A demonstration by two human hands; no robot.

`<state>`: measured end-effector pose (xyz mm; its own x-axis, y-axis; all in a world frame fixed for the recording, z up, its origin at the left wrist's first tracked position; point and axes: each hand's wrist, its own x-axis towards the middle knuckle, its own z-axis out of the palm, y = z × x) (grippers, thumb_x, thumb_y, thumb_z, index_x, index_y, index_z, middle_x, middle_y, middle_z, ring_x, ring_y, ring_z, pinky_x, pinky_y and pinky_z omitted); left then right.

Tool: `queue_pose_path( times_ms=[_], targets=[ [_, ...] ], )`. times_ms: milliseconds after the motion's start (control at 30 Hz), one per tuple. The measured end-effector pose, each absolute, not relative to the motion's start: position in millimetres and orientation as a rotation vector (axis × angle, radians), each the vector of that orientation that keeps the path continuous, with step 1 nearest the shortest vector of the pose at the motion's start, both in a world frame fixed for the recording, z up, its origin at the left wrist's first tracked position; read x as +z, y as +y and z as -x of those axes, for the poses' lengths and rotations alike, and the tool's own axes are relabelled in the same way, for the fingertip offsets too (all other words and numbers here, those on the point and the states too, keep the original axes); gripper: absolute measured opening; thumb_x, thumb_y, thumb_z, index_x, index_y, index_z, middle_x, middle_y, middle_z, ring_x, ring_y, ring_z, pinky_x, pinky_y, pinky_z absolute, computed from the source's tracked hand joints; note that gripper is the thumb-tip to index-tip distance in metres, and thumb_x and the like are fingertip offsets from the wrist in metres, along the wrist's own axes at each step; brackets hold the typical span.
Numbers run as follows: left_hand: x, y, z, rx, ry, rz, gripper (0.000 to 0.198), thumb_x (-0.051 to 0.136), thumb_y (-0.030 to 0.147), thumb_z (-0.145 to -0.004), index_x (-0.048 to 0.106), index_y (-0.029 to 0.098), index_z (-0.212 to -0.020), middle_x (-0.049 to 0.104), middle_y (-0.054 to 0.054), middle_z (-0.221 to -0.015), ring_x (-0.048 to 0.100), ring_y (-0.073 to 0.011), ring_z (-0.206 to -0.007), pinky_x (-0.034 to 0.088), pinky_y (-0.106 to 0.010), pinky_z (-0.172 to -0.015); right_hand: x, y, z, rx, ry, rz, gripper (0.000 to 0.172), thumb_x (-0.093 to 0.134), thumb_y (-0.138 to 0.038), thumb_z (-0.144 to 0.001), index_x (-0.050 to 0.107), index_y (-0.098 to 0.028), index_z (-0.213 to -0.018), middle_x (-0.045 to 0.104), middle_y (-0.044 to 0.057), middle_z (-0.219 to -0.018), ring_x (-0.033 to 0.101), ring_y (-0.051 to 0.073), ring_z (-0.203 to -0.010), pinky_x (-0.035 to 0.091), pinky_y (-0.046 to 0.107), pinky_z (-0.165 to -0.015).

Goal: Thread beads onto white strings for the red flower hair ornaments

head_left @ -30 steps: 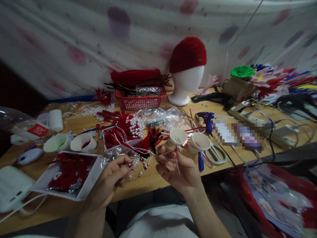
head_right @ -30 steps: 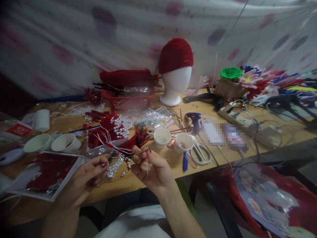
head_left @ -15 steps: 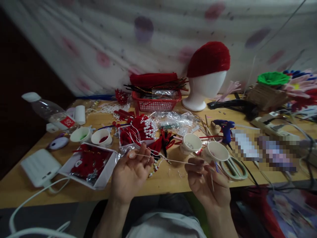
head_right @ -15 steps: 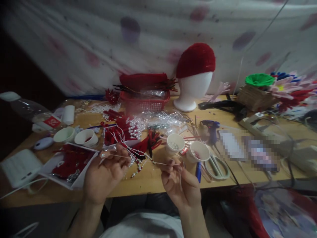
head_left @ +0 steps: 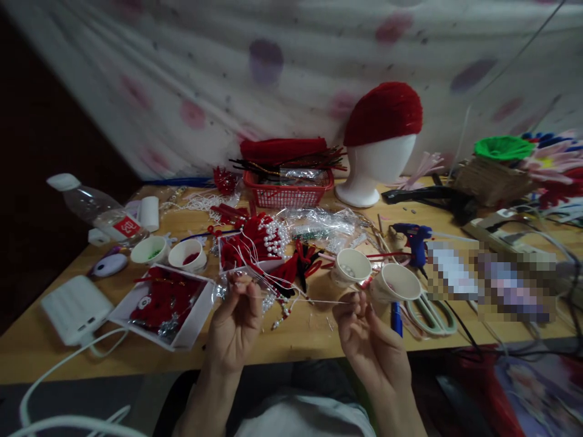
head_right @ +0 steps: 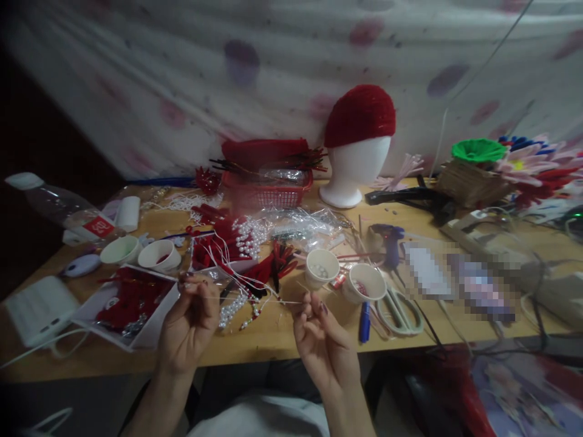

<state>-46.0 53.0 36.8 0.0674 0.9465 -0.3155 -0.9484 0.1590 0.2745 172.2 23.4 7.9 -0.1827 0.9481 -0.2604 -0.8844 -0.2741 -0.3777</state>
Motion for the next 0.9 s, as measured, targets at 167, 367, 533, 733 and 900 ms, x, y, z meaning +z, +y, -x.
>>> queue_pose_path(
  times_ms=[167, 367, 533, 733, 900],
  targets=[
    [33, 53, 49, 1.409, 0.523, -0.047, 0.037, 0.081, -0.01, -0.063, 0.076, 0.025, -0.072, 0.074, 0.011, -0.067, 0.069, 0.0003, -0.059, 0.054, -0.001, -0.065, 4, 22, -170, 1.644, -0.213, 0.666, 0.028, 0.097, -0.02, -0.06, 0.079, -0.026, -0.081, 0.075, -0.002, -0.075, 0.066, 0.006, -0.061, 0.058, 0.012, -0.058],
    [33, 52, 42, 1.39, 0.813, -0.257, 0.046, 0.1, 0.011, -0.037, 0.079, 0.021, -0.077, 0.077, 0.004, -0.064, 0.07, -0.0085, -0.051, 0.06, -0.013, -0.056, 10, 16, -166, 1.397, -0.588, 0.861, 0.023, 0.092, -0.026, -0.069, 0.077, -0.024, -0.086, 0.076, 0.0, -0.072, 0.069, 0.011, -0.062, 0.056, 0.02, -0.06],
    [34, 47, 31, 1.288, 0.931, -0.378, 0.036, 0.1, 0.023, -0.04, 0.078, 0.018, -0.068, 0.077, 0.001, -0.064, 0.069, -0.009, -0.05, 0.059, -0.014, -0.052, 19, 11, -162, 1.179, -0.844, 0.987, 0.019, 0.087, -0.025, -0.075, 0.071, -0.023, -0.086, 0.075, 0.001, -0.084, 0.07, 0.015, -0.078, 0.056, 0.024, -0.073],
    [42, 43, 9, 1.2, 0.904, -0.498, 0.033, 0.099, 0.03, -0.046, 0.078, 0.015, -0.066, 0.078, -0.002, -0.067, 0.071, -0.0097, -0.059, 0.059, -0.016, -0.064, 28, 11, -160, 1.014, -1.142, 1.038, 0.012, 0.078, -0.022, -0.085, 0.068, -0.026, -0.091, 0.066, 0.0, -0.088, 0.063, 0.016, -0.085, 0.051, 0.026, -0.078],
    [48, 41, -9, 1.177, 0.855, -0.253, 0.037, 0.101, 0.025, -0.039, 0.075, 0.016, -0.063, 0.077, 0.0, -0.066, 0.072, -0.012, -0.065, 0.061, -0.022, -0.071, 28, 9, -160, 0.93, -1.309, 1.034, 0.01, 0.066, -0.019, -0.093, 0.066, -0.028, -0.097, 0.06, 0.002, -0.097, 0.059, 0.018, -0.095, 0.049, 0.028, -0.083]
  ],
)
